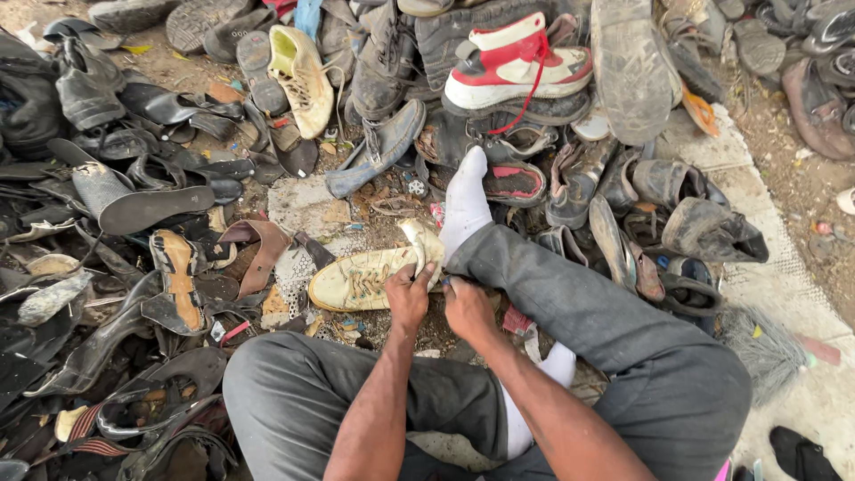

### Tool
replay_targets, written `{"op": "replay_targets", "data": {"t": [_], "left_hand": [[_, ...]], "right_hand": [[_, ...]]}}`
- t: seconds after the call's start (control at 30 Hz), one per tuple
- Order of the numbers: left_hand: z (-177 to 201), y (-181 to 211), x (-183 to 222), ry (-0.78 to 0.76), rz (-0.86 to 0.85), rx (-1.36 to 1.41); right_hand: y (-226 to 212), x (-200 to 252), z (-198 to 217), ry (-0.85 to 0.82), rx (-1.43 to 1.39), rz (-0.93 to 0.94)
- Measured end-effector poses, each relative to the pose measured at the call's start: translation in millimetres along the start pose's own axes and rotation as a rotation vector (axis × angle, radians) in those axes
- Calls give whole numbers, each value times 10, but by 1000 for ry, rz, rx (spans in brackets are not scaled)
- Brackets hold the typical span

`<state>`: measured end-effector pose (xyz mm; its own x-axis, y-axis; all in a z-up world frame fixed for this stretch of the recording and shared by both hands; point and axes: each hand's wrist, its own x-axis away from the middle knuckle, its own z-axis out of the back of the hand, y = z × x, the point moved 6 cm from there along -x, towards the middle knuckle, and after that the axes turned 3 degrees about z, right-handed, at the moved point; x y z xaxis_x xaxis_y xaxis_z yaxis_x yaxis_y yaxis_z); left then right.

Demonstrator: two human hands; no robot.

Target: The person sits on the ground and uses a small knife to scrape, cut, and remove parts from multiple old shoes, including soles and uppers, one after another.

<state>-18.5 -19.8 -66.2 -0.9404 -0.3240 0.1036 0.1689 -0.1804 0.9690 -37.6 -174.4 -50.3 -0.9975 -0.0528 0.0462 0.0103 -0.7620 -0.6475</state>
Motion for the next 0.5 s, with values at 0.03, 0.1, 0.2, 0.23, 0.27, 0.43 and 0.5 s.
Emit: {"op": "replay_targets", "data": {"t": [0.03,0.1,0.2,0.23,0.27,0.43,0.5], "left_hand": [[15,-11,21,22,33,-15],[14,-43,31,25,167,12],[68,-69,35,74,156,100],[67,31,-25,109,-11,174],[64,28,-41,99,-15,174],[119,-94,-50,173,69,299],[137,-74,-25,193,90,435]], "right_hand": [[-6,191,19,15,-59,10],[-36,400,55,33,-114,33],[31,596,-50,-2,-83,-101],[-23,444,-98,36,-73,-82],[-70,295,-116,74,-62,-62],[-125,299,-261,-16,-35,-175],[-72,489,-245,-53,-57,-298]]}}
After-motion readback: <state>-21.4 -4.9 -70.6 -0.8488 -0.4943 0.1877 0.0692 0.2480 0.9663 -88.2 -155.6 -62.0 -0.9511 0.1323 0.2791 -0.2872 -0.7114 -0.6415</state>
